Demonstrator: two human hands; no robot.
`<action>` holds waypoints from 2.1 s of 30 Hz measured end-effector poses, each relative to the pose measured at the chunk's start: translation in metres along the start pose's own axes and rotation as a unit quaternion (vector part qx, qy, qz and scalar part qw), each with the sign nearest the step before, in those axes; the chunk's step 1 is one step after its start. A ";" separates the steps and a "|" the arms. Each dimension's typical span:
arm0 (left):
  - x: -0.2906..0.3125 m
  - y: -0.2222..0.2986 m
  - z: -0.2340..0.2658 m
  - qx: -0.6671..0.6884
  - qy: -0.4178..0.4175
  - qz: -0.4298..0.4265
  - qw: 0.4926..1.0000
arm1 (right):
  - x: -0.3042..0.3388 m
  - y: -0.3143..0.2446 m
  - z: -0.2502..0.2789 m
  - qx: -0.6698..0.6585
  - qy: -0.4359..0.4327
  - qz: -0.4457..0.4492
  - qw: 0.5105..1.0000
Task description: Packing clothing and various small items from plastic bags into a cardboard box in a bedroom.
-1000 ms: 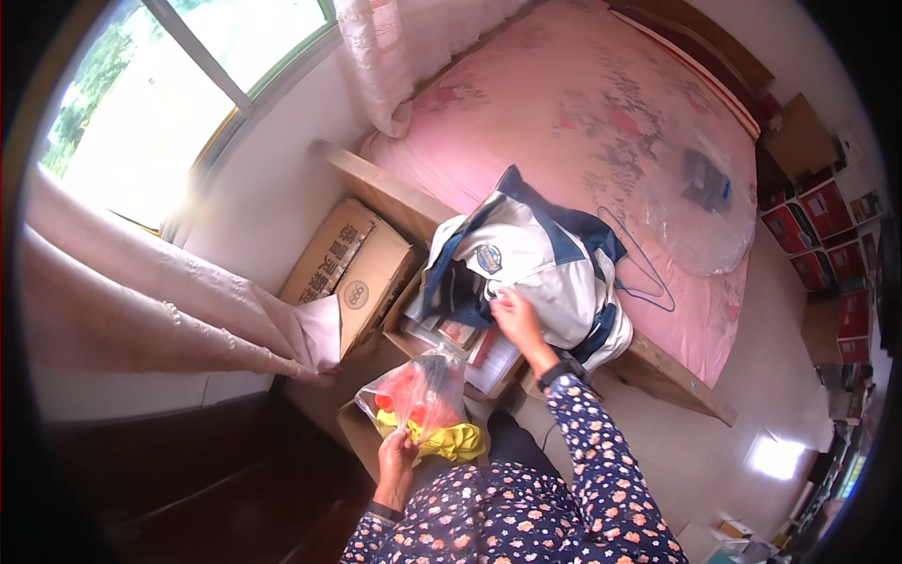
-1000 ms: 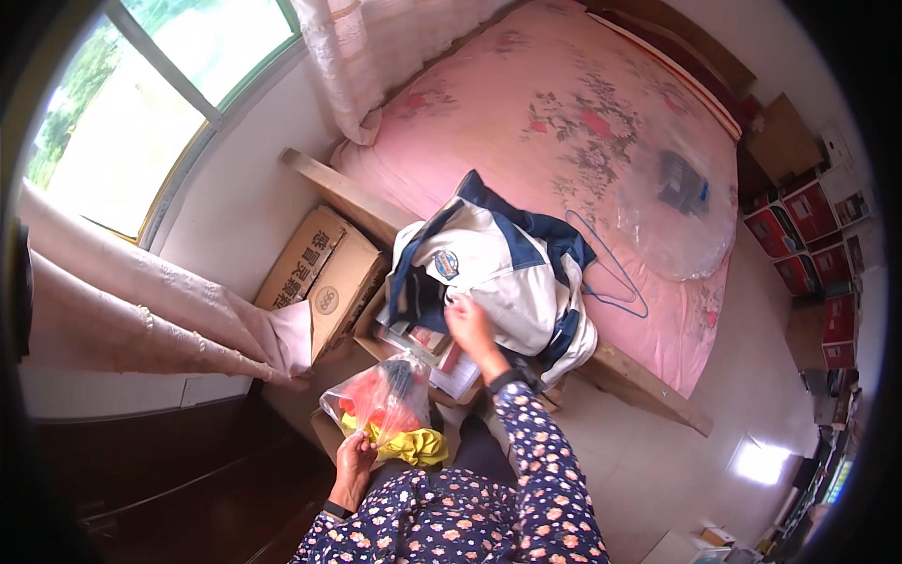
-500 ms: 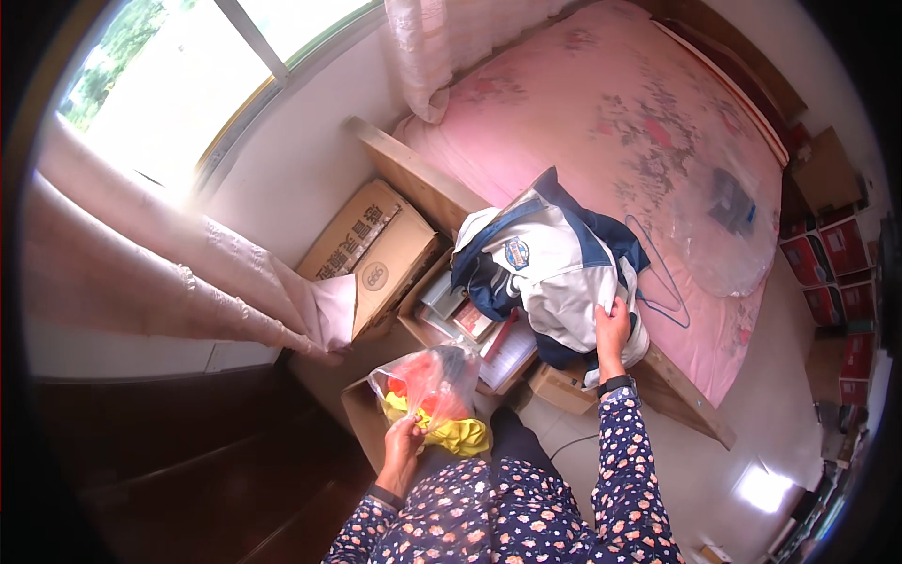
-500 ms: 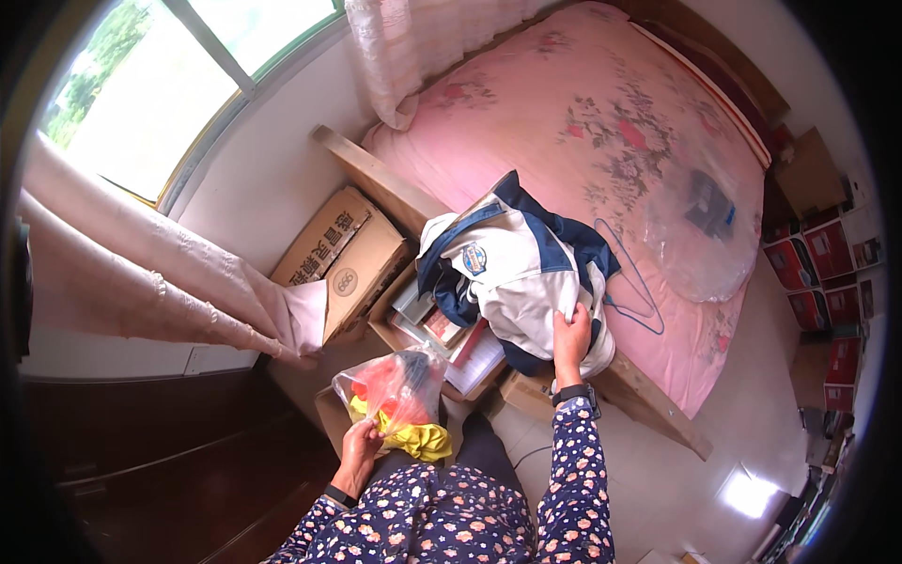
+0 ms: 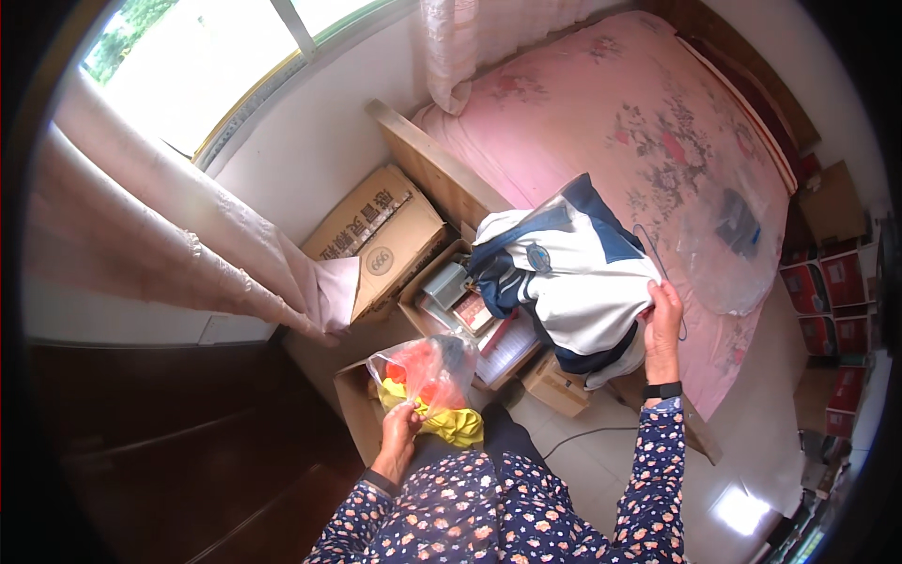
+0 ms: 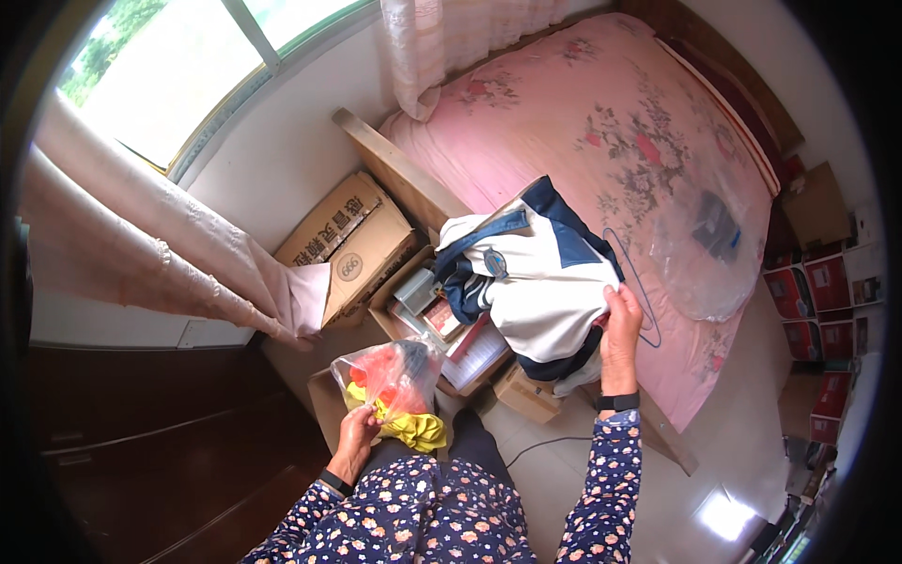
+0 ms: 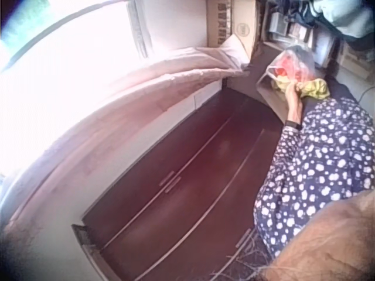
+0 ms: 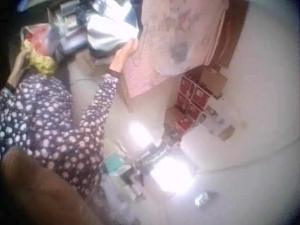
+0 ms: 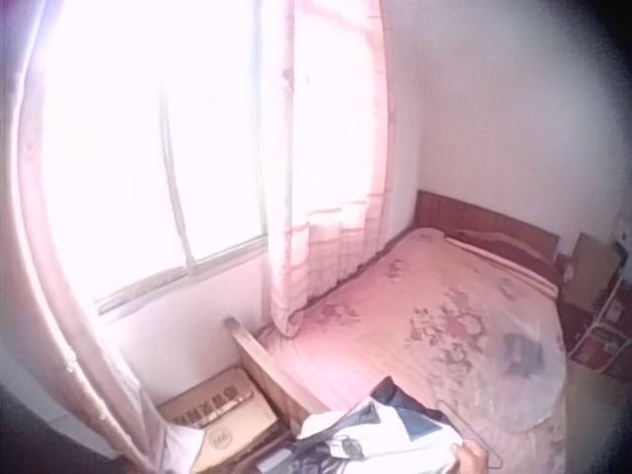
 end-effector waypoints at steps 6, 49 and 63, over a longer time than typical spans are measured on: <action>0.001 0.002 -0.002 0.009 -0.008 -0.006 1.000 | -0.019 -0.073 0.006 -0.088 0.070 0.051 0.992; 0.001 -0.007 -0.006 -0.038 -0.001 -0.009 0.999 | -0.025 0.063 0.076 0.427 -0.110 0.040 0.897; -0.004 -0.016 -0.010 -0.065 -0.017 -0.002 0.998 | -0.029 0.101 0.070 0.531 0.015 0.071 0.844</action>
Point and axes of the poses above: each hand's wrist, its own x-axis away from the middle knuckle, its own z-axis out of the back of the hand, y = z × x, the point moved 4 cm from there along -x, towards the middle knuckle, and after that the axes turned 1 degree about -z, right-handed, at the moved point
